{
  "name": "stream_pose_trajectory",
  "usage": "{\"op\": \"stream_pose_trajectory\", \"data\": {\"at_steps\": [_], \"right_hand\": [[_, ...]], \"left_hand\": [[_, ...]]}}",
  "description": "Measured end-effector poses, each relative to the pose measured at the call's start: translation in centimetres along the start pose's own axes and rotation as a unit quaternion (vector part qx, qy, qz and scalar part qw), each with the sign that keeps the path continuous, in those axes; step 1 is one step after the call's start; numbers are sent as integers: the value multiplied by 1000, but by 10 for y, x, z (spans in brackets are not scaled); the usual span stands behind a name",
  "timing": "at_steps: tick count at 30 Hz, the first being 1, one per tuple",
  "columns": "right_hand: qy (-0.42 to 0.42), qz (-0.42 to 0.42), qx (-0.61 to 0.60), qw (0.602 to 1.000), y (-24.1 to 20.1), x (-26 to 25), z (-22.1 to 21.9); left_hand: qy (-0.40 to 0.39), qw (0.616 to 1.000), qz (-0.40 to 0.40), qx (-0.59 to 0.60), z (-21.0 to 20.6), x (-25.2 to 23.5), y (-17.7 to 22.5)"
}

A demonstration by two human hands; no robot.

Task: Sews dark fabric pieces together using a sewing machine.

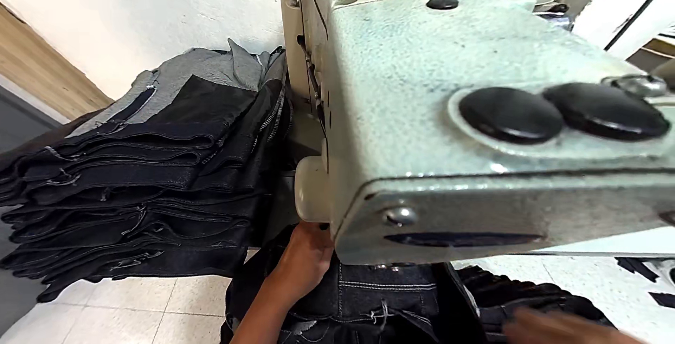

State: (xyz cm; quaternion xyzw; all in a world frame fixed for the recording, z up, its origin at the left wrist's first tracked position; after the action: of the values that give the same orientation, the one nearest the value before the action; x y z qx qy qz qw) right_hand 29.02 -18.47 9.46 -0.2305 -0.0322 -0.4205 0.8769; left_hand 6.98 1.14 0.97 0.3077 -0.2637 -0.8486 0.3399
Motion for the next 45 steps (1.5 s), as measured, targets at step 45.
{"op": "stream_pose_trajectory", "data": {"at_steps": [45], "right_hand": [[439,-231,-173,851,15,-22,-77]], "left_hand": [[16,975,-168,-142,-1,48,41]]}}
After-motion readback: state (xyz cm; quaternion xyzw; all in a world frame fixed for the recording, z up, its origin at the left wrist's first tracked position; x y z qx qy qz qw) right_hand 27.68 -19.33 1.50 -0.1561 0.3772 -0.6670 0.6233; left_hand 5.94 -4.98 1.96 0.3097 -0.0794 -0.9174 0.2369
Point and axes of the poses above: each hand's wrist, its own x-axis away from the middle knuckle, its own z-axis out of the back of the hand, y = z × x, the point moved 2 cm from there along -x, towards the middle knuckle, and after that the axes turned 14 degrees about z, right-handed, at the moved point
